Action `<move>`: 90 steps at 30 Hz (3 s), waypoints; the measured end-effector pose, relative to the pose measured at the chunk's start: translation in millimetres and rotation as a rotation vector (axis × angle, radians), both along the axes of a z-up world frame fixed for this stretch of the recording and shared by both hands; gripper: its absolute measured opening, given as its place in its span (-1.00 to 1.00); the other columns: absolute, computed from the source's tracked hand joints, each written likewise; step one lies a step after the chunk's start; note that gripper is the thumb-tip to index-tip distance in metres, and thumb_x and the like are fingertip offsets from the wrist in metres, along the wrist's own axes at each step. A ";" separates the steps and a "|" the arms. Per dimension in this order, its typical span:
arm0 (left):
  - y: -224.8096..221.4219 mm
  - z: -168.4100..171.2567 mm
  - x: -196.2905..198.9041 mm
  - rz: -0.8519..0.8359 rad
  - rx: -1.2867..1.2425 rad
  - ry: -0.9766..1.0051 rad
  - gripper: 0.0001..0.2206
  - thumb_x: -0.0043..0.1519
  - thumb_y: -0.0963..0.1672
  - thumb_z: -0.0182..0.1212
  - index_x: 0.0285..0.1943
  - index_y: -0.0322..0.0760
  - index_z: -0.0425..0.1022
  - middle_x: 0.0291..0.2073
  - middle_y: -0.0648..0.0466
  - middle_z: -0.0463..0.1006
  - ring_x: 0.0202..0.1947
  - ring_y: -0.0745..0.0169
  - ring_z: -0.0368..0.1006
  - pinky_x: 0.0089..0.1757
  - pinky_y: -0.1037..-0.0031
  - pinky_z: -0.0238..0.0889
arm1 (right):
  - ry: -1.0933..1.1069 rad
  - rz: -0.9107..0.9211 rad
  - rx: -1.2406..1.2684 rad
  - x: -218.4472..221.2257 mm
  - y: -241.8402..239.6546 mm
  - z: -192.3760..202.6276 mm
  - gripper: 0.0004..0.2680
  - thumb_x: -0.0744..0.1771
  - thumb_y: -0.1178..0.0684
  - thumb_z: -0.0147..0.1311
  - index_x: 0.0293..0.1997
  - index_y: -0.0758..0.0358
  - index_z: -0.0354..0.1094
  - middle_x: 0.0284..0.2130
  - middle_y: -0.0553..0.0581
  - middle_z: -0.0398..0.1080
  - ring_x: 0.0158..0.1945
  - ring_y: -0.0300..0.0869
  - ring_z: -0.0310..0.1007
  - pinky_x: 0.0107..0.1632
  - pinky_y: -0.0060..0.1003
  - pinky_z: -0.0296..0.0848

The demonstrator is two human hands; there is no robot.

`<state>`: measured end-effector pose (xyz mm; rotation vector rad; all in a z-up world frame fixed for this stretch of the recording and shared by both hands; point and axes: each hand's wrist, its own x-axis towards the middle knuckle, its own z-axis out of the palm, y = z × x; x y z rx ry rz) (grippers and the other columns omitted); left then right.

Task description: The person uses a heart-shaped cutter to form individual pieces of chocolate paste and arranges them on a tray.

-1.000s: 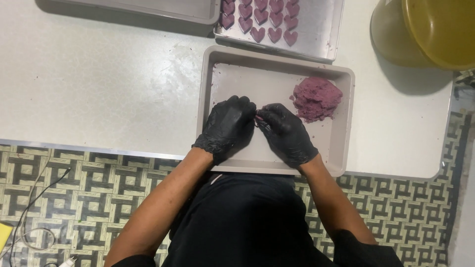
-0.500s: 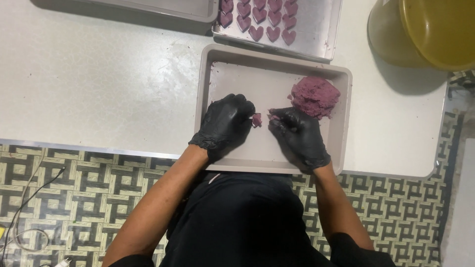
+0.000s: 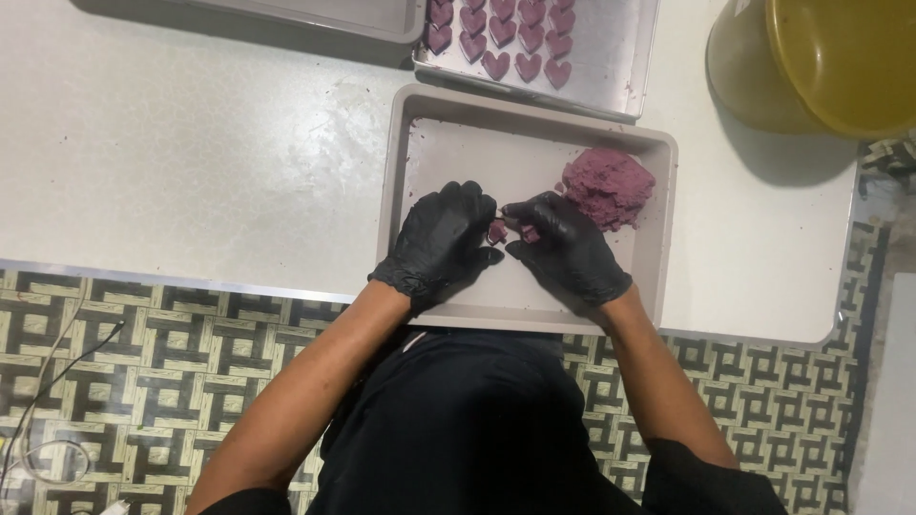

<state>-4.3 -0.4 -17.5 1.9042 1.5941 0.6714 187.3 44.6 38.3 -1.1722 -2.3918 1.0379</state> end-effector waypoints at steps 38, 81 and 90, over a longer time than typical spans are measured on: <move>2.3 3.7 5.2 0.037 -0.162 0.054 -0.84 0.03 -0.13 0.43 -0.30 -0.06 0.51 -0.31 0.12 0.41 -0.13 0.05 0.47 -0.04 0.22 0.40 | 0.101 0.204 0.017 -2.3 28.3 -13.1 -0.95 0.29 0.20 0.27 -0.23 0.27 0.56 -0.35 0.23 0.55 -0.27 0.09 0.59 -0.27 -0.10 0.55; -8.8 8.8 4.2 0.137 -0.219 -0.207 -0.84 0.12 -0.20 0.37 -0.18 -0.08 0.52 -0.34 0.00 0.51 -0.09 -0.10 0.51 -0.09 0.12 0.46 | -0.042 -0.001 -0.352 -10.0 27.9 -4.9 -0.87 0.24 0.10 0.36 -0.19 0.12 0.56 -0.21 0.13 0.56 0.03 -0.01 0.54 0.10 -0.12 0.51; -21.0 19.0 -0.7 0.084 -0.100 -0.059 -0.92 0.17 -0.16 0.35 -0.24 -0.02 0.56 -0.41 0.11 0.50 -0.20 0.06 0.52 -0.18 0.24 0.47 | 0.003 0.017 -0.424 -0.8 35.2 -18.3 -0.83 0.28 0.13 0.31 -0.06 0.18 0.53 -0.13 0.20 0.54 0.11 0.05 0.51 0.12 -0.03 0.54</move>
